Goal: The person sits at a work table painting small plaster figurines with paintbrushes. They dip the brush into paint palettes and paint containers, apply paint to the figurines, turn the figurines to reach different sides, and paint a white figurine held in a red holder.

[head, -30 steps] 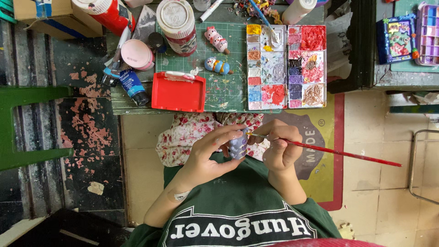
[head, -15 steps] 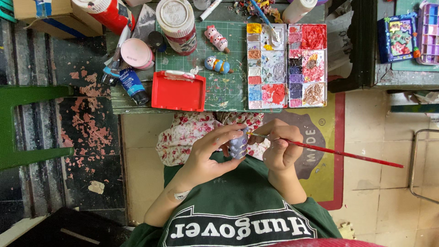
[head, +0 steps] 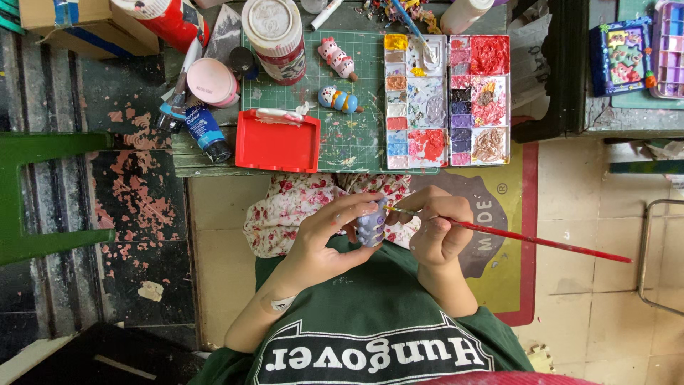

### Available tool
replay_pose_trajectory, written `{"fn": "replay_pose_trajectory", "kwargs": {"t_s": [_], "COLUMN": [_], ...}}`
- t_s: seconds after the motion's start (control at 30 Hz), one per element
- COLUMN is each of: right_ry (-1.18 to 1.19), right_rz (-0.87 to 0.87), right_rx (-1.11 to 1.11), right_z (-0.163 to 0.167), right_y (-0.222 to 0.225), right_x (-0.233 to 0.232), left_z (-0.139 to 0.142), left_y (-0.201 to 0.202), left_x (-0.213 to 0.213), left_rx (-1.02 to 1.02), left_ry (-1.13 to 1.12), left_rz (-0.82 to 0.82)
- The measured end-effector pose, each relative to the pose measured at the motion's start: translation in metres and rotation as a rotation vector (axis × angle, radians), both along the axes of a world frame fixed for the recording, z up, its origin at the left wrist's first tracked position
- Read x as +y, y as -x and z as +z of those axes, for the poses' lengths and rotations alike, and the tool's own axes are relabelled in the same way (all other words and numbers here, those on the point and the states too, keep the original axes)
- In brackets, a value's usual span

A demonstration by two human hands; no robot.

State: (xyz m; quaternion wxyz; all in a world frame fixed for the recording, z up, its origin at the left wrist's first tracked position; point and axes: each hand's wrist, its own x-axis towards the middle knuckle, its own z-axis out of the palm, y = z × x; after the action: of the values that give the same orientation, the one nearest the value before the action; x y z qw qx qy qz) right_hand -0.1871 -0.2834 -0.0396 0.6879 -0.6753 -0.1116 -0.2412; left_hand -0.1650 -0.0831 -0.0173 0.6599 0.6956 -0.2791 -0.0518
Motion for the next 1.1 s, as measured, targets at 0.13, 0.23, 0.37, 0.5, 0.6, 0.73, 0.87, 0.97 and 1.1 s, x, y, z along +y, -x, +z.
{"fn": "replay_pose_trajectory", "kwargs": {"t_s": [0.13, 0.23, 0.37, 0.5, 0.6, 0.73, 0.87, 0.97, 1.1], "right_ry": [0.058, 0.021, -0.106, -0.267, -0.317, -0.256, -0.259, -0.213, -0.185], "right_rz": [0.024, -0.001, -0.092, -0.141, -0.251, -0.232, -0.178, -0.034, 0.075], "right_rx": [0.012, -0.005, -0.079, -0.118, -0.045, -0.045, 0.096, 0.209, 0.27], "right_z": [0.002, 0.002, -0.001, -0.007, -0.012, -0.019, -0.02, -0.017, -0.014], "right_y": [-0.001, -0.001, -0.007, -0.01, -0.008, -0.019, -0.028, -0.029, -0.015], "right_x": [-0.003, -0.002, -0.007, -0.022, -0.033, -0.045, -0.04, -0.026, 0.0], "left_z": [0.0, -0.001, -0.008, -0.019, -0.029, -0.042, -0.053, -0.059, -0.062], "left_y": [-0.001, -0.002, -0.004, -0.005, -0.008, -0.013, -0.016, -0.014, -0.005], "left_x": [-0.001, 0.0, 0.003, 0.006, 0.005, 0.005, -0.002, -0.009, -0.018], "left_rx": [0.0, -0.012, -0.011, 0.166, 0.242, 0.33, 0.339, 0.287, 0.094], "left_ry": [0.012, 0.002, 0.017, 0.073, 0.165, 0.271, 0.255, 0.228, 0.119], "left_rz": [-0.001, 0.008, 0.028, 0.002, 0.009, 0.02, 0.137, 0.22, 0.339]}}
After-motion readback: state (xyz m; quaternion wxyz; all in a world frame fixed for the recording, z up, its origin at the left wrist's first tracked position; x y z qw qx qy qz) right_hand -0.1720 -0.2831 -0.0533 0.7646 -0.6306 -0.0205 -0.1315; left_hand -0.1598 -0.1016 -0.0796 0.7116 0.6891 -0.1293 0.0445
